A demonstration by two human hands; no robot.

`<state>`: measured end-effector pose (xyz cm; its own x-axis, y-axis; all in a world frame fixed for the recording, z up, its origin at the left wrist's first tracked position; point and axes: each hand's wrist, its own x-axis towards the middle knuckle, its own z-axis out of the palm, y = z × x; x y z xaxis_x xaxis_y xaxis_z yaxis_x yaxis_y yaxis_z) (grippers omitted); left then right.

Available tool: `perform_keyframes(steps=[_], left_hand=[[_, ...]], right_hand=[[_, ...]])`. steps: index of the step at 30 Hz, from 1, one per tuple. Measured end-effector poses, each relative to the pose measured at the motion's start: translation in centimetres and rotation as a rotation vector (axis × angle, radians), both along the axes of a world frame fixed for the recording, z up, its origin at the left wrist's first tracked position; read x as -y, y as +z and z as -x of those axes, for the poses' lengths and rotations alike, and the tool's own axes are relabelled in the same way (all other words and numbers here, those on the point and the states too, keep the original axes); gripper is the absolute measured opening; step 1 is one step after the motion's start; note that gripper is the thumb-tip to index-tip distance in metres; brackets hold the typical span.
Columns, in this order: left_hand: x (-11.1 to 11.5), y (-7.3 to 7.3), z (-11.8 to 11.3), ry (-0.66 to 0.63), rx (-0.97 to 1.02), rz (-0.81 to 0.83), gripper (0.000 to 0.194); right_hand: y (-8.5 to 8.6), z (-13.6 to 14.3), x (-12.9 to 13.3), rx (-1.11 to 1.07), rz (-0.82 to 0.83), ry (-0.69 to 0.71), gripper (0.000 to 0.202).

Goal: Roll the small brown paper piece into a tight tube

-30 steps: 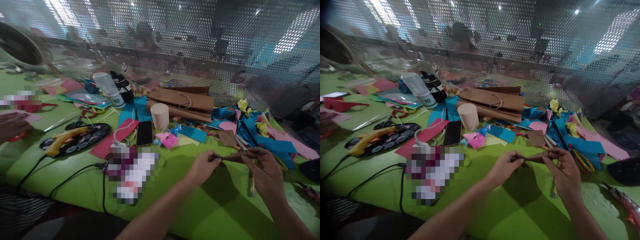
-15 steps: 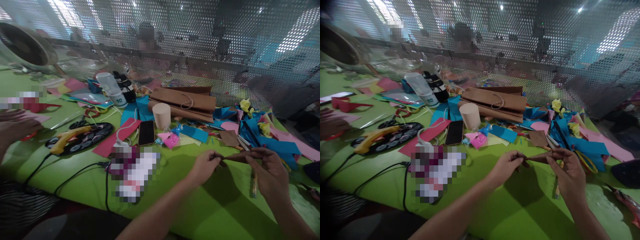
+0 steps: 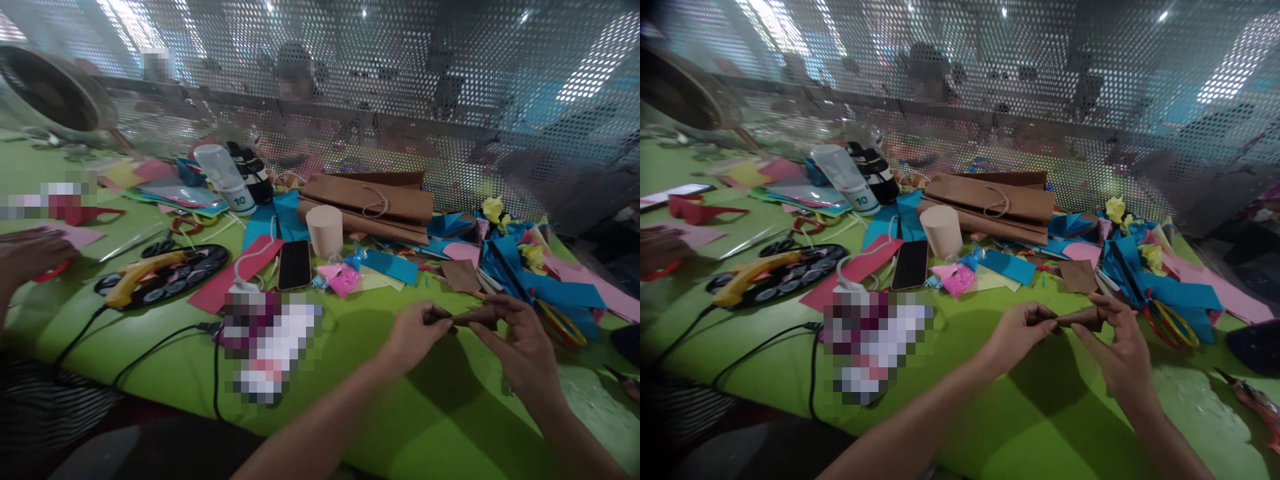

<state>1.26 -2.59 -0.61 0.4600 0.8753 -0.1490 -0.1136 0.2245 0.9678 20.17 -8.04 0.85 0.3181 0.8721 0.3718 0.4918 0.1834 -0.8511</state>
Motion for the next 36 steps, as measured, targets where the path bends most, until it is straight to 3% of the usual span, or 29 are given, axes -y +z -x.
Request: perform_keyframes(steps=[4, 11, 18, 21, 26, 36], left_hand=[[0.2, -0.7, -0.3, 0.022, -0.03, -0.094, 0.005], [0.4, -1.4, -0.8, 0.026, -0.046, -0.137, 0.005], [0.3, -1.0, -0.3, 0.025, -0.086, -0.137, 0.008], [0.3, -0.6, -0.1, -0.002, -0.085, -0.179, 0.017], [0.1, -0.7, 0.1, -0.024, -0.16, -0.219, 0.012], [-0.1, -0.4, 0.4, -0.059, -0.194, -0.255, 0.019]], right_hand=[[-0.7, 0.4, 0.0, 0.077, 0.043, 0.026, 0.058], [-1.0, 0.7, 0.1, 0.034, 0.076, 0.031, 0.052], [0.2, 0.7, 0.1, 0.065, 0.011, 0.01, 0.039], [-0.1, 0.6, 0.1, 0.039, 0.031, 0.024, 0.045], [-0.5, -0.1, 0.0, 0.069, 0.054, 0.031, 0.047], [-0.5, -1.1, 0.1, 0.114, 0.048, 0.007, 0.038]])
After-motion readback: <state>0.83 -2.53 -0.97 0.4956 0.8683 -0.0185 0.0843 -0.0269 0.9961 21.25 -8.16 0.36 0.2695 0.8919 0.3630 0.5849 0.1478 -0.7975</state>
